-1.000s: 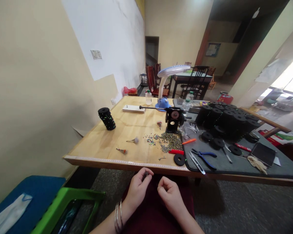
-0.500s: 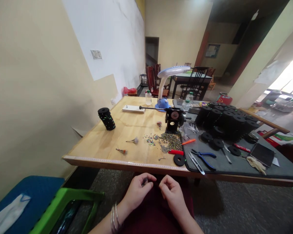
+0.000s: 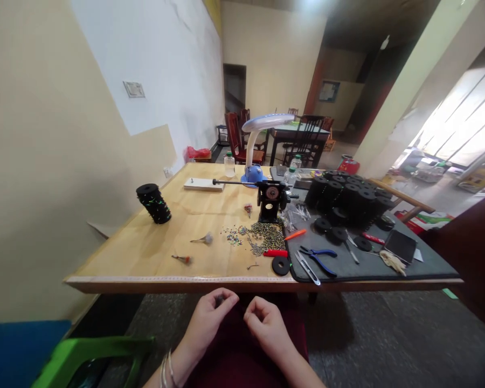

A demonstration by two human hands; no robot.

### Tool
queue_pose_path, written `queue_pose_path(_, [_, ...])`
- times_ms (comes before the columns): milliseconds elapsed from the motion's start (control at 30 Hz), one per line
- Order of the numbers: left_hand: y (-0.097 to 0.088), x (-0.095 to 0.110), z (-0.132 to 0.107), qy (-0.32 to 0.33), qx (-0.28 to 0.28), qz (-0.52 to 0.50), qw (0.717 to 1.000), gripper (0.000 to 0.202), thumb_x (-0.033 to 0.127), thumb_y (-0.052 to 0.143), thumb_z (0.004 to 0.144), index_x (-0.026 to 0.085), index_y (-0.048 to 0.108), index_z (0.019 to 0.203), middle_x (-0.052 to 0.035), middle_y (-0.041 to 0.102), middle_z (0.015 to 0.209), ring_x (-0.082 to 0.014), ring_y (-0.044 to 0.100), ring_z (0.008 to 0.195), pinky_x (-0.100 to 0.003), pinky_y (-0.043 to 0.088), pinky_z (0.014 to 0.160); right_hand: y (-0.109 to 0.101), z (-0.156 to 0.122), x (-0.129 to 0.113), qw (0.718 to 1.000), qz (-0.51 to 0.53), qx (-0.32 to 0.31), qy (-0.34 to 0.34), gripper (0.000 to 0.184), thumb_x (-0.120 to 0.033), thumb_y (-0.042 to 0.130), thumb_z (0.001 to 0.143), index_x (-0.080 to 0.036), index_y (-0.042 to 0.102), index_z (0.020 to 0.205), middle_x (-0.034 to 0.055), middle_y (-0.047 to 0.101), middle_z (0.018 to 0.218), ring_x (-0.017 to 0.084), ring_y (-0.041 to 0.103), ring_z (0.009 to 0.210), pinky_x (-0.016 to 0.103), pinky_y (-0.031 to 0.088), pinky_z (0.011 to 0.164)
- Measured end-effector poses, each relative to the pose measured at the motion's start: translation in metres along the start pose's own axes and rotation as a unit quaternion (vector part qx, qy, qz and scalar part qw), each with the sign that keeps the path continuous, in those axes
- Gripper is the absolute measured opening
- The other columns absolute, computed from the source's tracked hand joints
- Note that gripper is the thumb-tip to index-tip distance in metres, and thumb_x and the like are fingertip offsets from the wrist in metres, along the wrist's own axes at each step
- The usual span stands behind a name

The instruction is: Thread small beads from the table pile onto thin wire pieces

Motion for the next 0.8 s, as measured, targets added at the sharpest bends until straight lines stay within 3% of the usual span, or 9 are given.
queue_pose_path(100, [0.0, 0.0, -0.002, 0.025, -0.025, 0.052, 0.998, 0.03, 0.045, 0.064, 0.074, 0.015, 0.067, 0.069, -0.0028, 0.066, 0.065, -0.0176, 0.057, 0.065, -0.024, 0.046, 0.063, -0.003, -0.002, -0.007, 0.998, -0.053, 0.004, -0.042, 0.011, -0.013, 0.053, 0.072, -0.017, 0.063, 0.073, -0.0015, 0.063, 0.062, 0.013, 0.054, 0.057, 0.022, 0.042, 0.057])
queue_pose_path(200, [0.001, 0.001, -0.006, 0.048, -0.033, 0.106, 0.993, 0.03, 0.045, 0.062, 0.075, 0.016, 0.069, 0.072, -0.0034, 0.069, 0.069, -0.0191, 0.06, 0.068, -0.024, 0.047, 0.064, -0.008, -0.007, -0.017, 0.992, -0.076, 0.038, -0.098, 0.035, -0.01, 0.056, 0.069, -0.02, 0.064, 0.102, 0.0052, 0.07, 0.095, 0.02, 0.062, 0.087, 0.027, 0.048, 0.072])
queue_pose_path(333, [0.003, 0.001, -0.01, 0.074, -0.054, 0.14, 0.986, 0.029, 0.046, 0.061, 0.076, 0.018, 0.069, 0.074, -0.002, 0.071, 0.07, -0.0195, 0.063, 0.068, -0.021, 0.049, 0.063, -0.003, -0.007, -0.016, 0.995, 0.004, 0.021, -0.1, 0.047, -0.008, 0.056, 0.07, -0.023, 0.057, 0.114, 0.0066, 0.067, 0.108, 0.021, 0.062, 0.095, 0.025, 0.05, 0.064])
queue_pose_path(433, [0.004, -0.002, -0.011, 0.084, -0.074, 0.141, 0.984, 0.029, 0.047, 0.061, 0.075, 0.019, 0.07, 0.079, -0.0014, 0.072, 0.07, -0.0199, 0.065, 0.067, -0.021, 0.05, 0.062, 0.008, -0.004, -0.004, 0.993, 0.105, -0.03, -0.042, 0.038, -0.016, 0.061, 0.072, -0.02, 0.057, 0.109, 0.0045, 0.068, 0.093, 0.018, 0.065, 0.076, 0.024, 0.05, 0.058])
queue_pose_path(533, [0.004, -0.005, -0.011, 0.087, -0.073, 0.144, 0.983, 0.03, 0.047, 0.06, 0.076, 0.019, 0.071, 0.081, -0.0014, 0.072, 0.068, -0.0191, 0.065, 0.062, -0.02, 0.05, 0.058, 0.014, -0.001, 0.006, 0.993, 0.11, -0.034, 0.003, 0.023, -0.026, 0.06, 0.078, -0.015, 0.06, 0.098, -0.0021, 0.061, 0.064, 0.01, 0.056, 0.05, 0.021, 0.046, 0.05])
queue_pose_path(800, [0.004, 0.0, -0.013, 0.079, -0.056, 0.143, 0.985, 0.027, 0.045, 0.062, 0.074, 0.019, 0.069, 0.073, 0.0004, 0.068, 0.06, -0.0172, 0.062, 0.056, -0.019, 0.048, 0.055, 0.009, -0.004, 0.003, 1.0, 0.01, -0.016, -0.024, 0.007, -0.023, 0.056, 0.081, -0.017, 0.057, 0.081, -0.0059, 0.054, 0.05, 0.008, 0.049, 0.042, 0.016, 0.037, 0.044])
Point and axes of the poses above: each hand's wrist, its own z-axis towards the middle knuckle, its own y-axis out of the palm, x = y × z, the point moved 3 cm from there along z, towards the middle knuckle
